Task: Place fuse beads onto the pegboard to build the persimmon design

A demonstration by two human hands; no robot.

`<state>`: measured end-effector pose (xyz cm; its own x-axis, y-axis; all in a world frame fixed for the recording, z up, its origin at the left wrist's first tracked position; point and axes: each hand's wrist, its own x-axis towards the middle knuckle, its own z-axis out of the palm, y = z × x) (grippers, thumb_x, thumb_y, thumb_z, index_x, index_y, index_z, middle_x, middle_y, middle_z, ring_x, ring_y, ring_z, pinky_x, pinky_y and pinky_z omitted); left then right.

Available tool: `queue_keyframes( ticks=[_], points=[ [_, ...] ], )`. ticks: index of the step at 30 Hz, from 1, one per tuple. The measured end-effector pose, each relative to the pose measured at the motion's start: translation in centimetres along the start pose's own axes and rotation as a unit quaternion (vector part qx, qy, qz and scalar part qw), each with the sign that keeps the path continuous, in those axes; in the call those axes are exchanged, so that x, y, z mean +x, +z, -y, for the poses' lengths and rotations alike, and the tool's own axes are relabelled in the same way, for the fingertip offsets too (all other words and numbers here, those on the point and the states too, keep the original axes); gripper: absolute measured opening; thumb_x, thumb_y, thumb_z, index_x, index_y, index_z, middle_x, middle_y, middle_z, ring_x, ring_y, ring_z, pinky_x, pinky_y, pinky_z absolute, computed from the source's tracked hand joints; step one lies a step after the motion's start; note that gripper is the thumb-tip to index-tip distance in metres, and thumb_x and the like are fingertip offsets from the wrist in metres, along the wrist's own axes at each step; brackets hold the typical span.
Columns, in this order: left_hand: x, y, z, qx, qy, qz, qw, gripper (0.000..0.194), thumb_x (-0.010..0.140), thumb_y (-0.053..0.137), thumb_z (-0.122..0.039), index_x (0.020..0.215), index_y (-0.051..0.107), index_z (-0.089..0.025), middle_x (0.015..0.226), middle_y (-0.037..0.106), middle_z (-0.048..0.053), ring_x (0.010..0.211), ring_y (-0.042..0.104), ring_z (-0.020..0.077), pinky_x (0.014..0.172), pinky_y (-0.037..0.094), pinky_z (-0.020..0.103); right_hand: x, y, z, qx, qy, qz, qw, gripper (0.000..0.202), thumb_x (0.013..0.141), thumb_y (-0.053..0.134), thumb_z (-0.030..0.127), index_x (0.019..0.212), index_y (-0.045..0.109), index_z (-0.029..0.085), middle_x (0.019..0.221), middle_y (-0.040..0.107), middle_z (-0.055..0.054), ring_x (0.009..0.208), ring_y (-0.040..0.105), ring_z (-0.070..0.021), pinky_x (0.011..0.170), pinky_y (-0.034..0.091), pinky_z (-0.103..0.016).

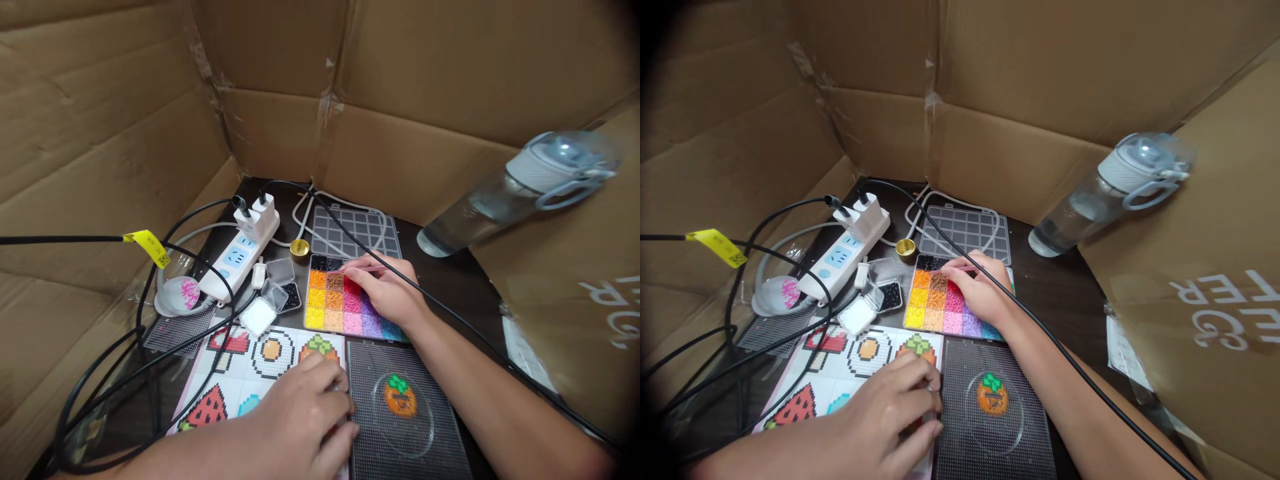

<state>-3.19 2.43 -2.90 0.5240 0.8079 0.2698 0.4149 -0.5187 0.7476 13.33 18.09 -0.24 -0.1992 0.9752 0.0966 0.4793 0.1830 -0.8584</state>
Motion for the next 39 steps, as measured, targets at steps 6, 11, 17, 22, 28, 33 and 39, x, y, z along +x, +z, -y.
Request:
queue_keyframes(
  ticks=[6, 11, 17, 22, 28, 33, 39],
  points=[
    [-0.3, -0.2, -0.3, 0.034, 0.011, 0.031, 0.999, 0.014, 0.093, 0.052, -0.022, 0.092, 0.064, -0.013, 0.098, 0.056, 0.010, 0.086, 0.050, 0.0231, 0.076, 0.046, 0.039, 0.0, -0.9, 0.3, 0.075, -0.010, 0.007, 0.997, 0.020, 0.080, 0.072, 0.038, 0.080, 0.078, 0.019, 0.086, 0.078, -0.008, 0.082, 0.073, -0.0231, 0.076, 0.057, -0.035],
    [-0.6, -0.1, -0.6, 0.069, 0.006, 0.043, 0.997, 0.016, 0.091, 0.056, -0.023, 0.101, 0.064, -0.014, 0.107, 0.054, 0.012, 0.094, 0.050, 0.0267, 0.083, 0.048, 0.045, -0.3, -2.2, 0.5, 0.146, -0.013, -0.051, 0.988, 0.026, 0.071, 0.080, 0.042, 0.076, 0.075, 0.017, 0.079, 0.078, -0.010, 0.078, 0.074, -0.0253, 0.071, 0.057, -0.034],
    [-0.6, -0.1, -0.7, 0.101, 0.022, 0.045, 0.994, 0.020, 0.089, 0.056, -0.020, 0.106, 0.064, -0.014, 0.111, 0.055, 0.014, 0.096, 0.051, 0.0295, 0.083, 0.050, 0.049, -2.7, -4.4, -0.6, 0.124, 0.015, -0.107, 0.986, 0.025, 0.072, 0.078, 0.042, 0.073, 0.077, 0.018, 0.076, 0.077, -0.008, 0.073, 0.072, -0.0229, 0.065, 0.054, -0.032],
    [-0.6, -0.2, -0.7, 0.106, 0.034, 0.052, 0.992, 0.021, 0.089, 0.057, -0.019, 0.108, 0.062, -0.013, 0.113, 0.054, 0.016, 0.099, 0.053, 0.0303, 0.084, 0.051, 0.049, -7.8, -5.8, -1.6, 0.112, 0.042, -0.172, 0.978, 0.018, 0.069, 0.081, 0.037, 0.074, 0.078, 0.020, 0.080, 0.077, -0.007, 0.078, 0.071, -0.0222, 0.072, 0.054, -0.032],
    [-0.8, -0.1, -0.6, 0.136, 0.064, 0.035, 0.988, 0.027, 0.089, 0.060, -0.025, 0.114, 0.060, -0.013, 0.124, 0.053, 0.018, 0.108, 0.053, 0.0333, 0.092, 0.048, 0.053, -14.2, -5.9, -2.2, 0.128, 0.034, -0.172, 0.976, 0.011, 0.081, 0.072, 0.031, 0.077, 0.079, 0.022, 0.082, 0.077, -0.005, 0.080, 0.071, -0.0208, 0.079, 0.054, -0.034],
    [-0.8, 0.2, -1.0, 0.174, 0.134, 0.084, 0.972, 0.043, 0.086, 0.065, -0.030, 0.125, 0.057, -0.015, 0.145, 0.044, 0.019, 0.130, 0.044, 0.0374, 0.106, 0.039, 0.057, -17.8, -5.5, -2.2, 0.056, 0.010, -0.154, 0.986, 0.013, 0.084, 0.069, 0.028, 0.080, 0.080, 0.023, 0.080, 0.076, -0.005, 0.076, 0.068, -0.0193, 0.074, 0.054, -0.033],
    [-0.5, 0.4, -1.2, 0.197, 0.120, 0.123, 0.965, 0.048, 0.089, 0.062, -0.039, 0.130, 0.057, -0.015, 0.146, 0.047, 0.018, 0.132, 0.045, 0.0356, 0.110, 0.036, 0.054, -19.5, -4.9, -2.6, 0.056, 0.025, -0.170, 0.984, 0.013, 0.083, 0.068, 0.027, 0.079, 0.079, 0.023, 0.079, 0.076, -0.005, 0.076, 0.068, -0.0202, 0.072, 0.055, -0.034]
  ],
)
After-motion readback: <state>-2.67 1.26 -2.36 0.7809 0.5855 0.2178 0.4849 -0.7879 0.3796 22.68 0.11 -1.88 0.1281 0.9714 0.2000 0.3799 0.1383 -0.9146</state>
